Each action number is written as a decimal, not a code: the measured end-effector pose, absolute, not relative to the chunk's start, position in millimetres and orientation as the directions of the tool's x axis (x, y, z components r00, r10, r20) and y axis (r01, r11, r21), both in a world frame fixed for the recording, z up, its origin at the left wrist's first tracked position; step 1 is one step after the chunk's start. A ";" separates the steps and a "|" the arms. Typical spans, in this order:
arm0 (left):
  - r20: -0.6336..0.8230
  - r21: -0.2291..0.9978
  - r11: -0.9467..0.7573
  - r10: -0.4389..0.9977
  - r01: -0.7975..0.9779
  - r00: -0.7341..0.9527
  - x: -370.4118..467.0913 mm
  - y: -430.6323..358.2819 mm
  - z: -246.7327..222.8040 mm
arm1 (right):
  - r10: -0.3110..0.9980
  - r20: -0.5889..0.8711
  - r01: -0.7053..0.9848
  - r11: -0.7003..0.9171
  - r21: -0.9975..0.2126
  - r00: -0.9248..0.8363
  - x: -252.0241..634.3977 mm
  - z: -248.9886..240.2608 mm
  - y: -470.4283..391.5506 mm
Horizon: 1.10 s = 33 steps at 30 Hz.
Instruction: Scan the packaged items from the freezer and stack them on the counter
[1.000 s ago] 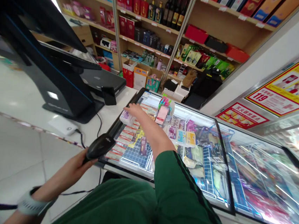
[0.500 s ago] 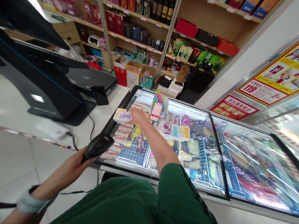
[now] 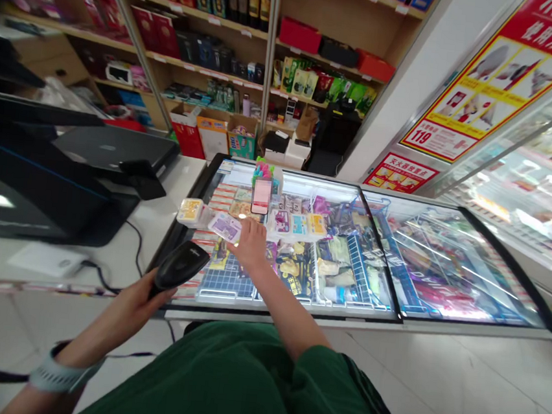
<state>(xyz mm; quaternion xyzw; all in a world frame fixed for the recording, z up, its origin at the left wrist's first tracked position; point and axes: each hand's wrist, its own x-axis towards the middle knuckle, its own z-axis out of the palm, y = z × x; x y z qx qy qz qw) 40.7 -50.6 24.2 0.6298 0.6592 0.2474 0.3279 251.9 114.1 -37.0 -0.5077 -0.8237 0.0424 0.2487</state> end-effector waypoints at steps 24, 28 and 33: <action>-0.119 0.709 0.005 0.987 0.705 0.112 86.0 -43.9 32.9 | 0.903 0.396 0.896 0.305 -0.322 -0.165 305.4 -29.6 69.0; -0.137 0.706 0.005 0.982 0.708 0.130 86.8 -42.9 36.1 | 0.899 0.407 0.900 0.305 -0.312 -0.163 303.2 -28.8 68.4; -0.153 0.696 0.017 0.980 0.718 0.125 88.3 -40.5 41.0 | 0.904 0.397 0.899 0.299 -0.319 -0.160 301.2 -28.4 68.5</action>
